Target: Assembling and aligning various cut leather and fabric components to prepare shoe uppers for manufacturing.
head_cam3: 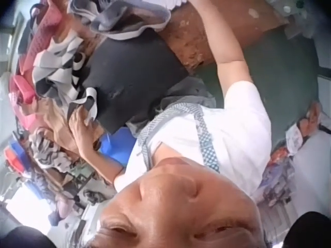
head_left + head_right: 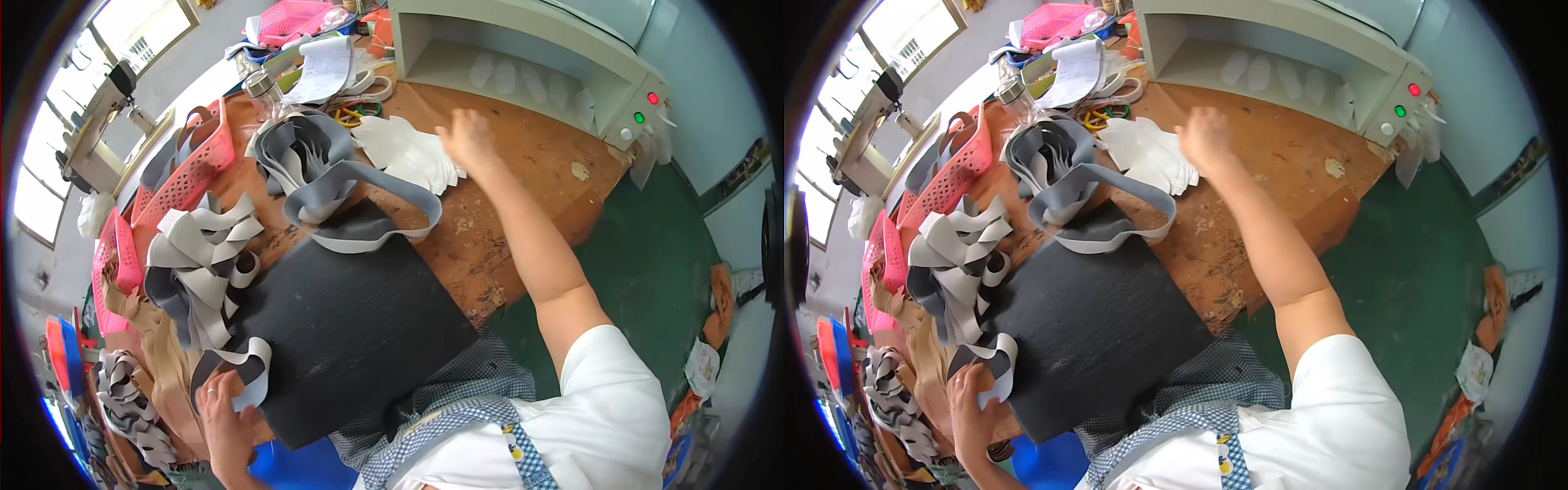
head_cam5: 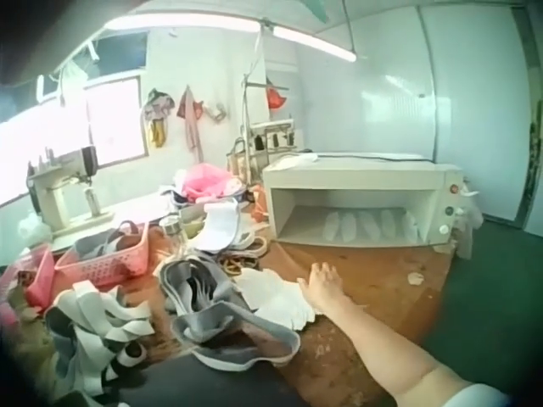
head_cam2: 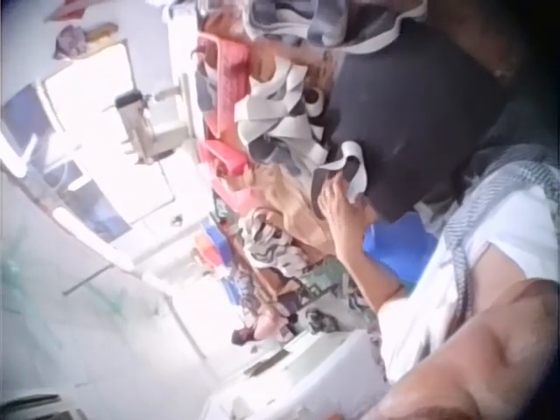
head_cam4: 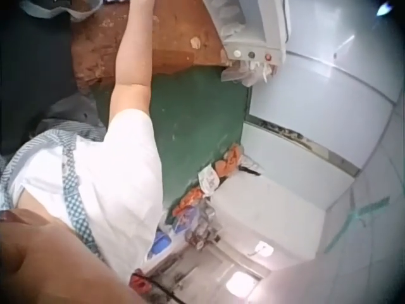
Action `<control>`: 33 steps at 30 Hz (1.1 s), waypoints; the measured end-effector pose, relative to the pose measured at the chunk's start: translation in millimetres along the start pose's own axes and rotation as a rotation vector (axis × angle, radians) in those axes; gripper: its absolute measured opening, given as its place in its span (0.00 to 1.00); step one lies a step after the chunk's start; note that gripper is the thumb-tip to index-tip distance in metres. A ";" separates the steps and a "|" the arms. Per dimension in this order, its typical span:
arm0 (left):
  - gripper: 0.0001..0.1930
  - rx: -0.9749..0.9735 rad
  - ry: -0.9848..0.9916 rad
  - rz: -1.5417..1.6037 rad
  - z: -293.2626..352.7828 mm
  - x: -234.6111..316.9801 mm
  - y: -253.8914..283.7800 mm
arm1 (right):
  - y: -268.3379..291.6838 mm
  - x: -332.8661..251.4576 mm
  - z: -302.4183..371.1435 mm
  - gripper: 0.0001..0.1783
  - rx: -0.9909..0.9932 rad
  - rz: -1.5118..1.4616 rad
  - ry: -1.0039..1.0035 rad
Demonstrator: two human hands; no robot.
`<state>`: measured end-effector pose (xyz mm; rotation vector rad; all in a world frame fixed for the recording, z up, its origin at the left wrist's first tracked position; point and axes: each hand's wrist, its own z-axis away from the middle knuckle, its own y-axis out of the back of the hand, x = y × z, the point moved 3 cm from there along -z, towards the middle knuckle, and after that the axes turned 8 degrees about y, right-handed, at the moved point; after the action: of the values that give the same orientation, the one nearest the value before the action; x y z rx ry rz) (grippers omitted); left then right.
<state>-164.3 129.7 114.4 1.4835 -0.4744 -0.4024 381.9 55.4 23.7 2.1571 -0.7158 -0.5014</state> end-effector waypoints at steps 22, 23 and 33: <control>0.23 0.220 -0.996 0.723 -102.2 413.4 -136.3 | 102.2 96.4 155.8 0.14 -0.167 -1.234 -0.718; 0.21 0.360 -1.015 0.658 -97.4 416.0 -130.5 | 98.4 97.0 162.0 0.13 -0.155 -1.268 -0.669; 0.14 0.228 -1.263 0.548 -118.6 429.2 -132.3 | 92.2 102.7 172.3 0.14 -0.149 -1.474 -0.696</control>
<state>266.0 -5.5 2.8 1.0793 -1.9191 -0.8337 333.8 -155.6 -20.3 1.9982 0.7547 -1.9949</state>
